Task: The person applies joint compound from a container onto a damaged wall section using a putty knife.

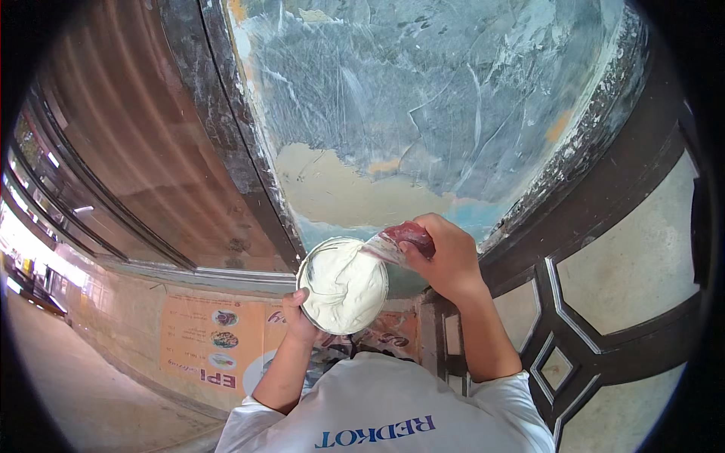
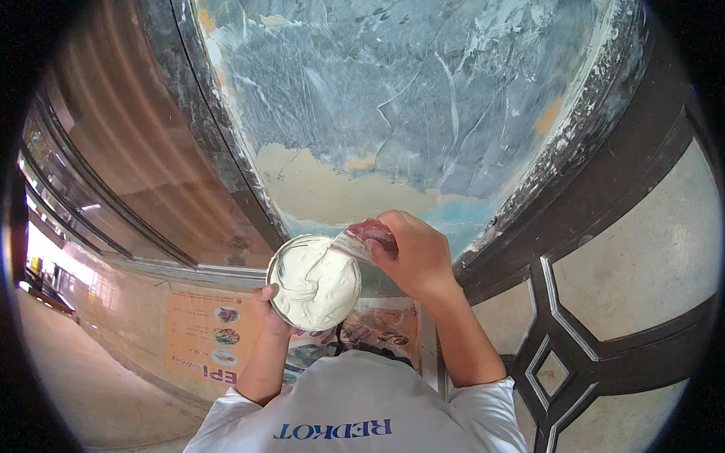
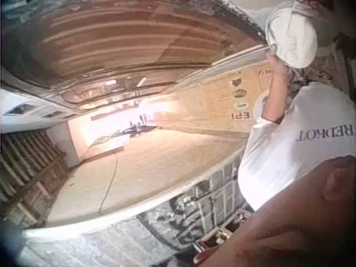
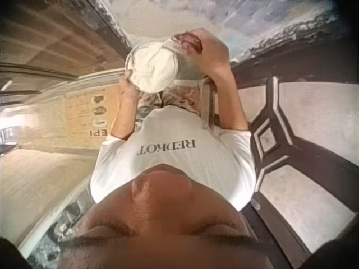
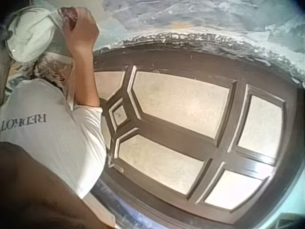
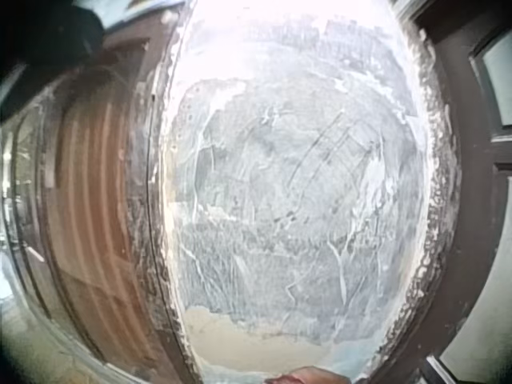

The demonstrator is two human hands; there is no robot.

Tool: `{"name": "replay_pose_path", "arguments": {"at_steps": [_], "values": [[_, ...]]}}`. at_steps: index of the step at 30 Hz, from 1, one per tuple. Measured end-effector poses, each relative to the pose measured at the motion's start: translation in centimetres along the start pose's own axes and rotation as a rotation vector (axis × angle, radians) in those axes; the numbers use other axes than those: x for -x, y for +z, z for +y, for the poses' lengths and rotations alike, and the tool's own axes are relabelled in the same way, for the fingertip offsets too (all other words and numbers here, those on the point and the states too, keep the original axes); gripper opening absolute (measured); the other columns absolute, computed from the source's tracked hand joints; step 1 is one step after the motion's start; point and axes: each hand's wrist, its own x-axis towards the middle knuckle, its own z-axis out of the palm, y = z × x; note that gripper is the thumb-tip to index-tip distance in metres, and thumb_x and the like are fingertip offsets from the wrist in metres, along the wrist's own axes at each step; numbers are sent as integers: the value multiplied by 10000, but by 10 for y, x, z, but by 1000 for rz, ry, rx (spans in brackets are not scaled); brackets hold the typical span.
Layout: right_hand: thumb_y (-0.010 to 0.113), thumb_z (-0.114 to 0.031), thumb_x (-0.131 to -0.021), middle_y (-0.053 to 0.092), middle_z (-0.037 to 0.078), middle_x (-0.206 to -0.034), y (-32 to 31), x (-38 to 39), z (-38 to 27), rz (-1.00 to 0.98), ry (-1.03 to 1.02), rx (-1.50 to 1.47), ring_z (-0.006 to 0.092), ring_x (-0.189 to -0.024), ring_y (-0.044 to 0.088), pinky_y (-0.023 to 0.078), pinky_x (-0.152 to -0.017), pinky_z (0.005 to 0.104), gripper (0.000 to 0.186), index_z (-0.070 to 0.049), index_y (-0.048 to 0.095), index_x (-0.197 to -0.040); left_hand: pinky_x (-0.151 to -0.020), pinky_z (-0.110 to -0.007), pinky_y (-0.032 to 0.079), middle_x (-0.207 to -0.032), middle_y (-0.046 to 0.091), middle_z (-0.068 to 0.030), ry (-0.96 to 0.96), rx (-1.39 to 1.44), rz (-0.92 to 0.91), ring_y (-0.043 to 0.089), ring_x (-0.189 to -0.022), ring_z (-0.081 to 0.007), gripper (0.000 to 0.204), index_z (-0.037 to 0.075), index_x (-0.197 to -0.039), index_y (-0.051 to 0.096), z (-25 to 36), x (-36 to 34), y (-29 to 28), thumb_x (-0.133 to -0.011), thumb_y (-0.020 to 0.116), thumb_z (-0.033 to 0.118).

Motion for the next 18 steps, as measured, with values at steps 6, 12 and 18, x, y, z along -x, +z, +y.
{"name": "replay_pose_path", "arguments": {"at_steps": [6, 12, 18], "values": [[735, -94, -749, 603, 62, -829, 2, -2, 40, 153, -449, 44, 309, -839, 583, 477, -739, 413, 211, -96, 623, -928, -1057, -453, 437, -1399, 497, -230, 7, 41, 27, 528, -1252, -356, 897, -40, -1435, 374, -7, -6, 16, -768, 530, 539], [729, -17, -683, 563, 89, -959, 15, 11, 66, 128, -425, 16, 309, -908, 557, 483, -773, 382, 289, -78, 620, -943, -1046, -469, 449, -1379, 507, -237, -2, 24, 47, 534, -1241, -357, 906, -36, -1438, 369, -21, -10, 18, -764, 533, 547], [727, -17, -678, 586, 87, -1005, 19, 16, 81, 180, -375, 14, 309, -981, 571, 492, -836, 398, 323, -99, 672, -986, -1043, -477, 456, -1377, 518, -223, 24, 42, 88, 556, -1215, -368, 901, -21, -1443, 375, -38, -16, 16, -756, 561, 533]]}}
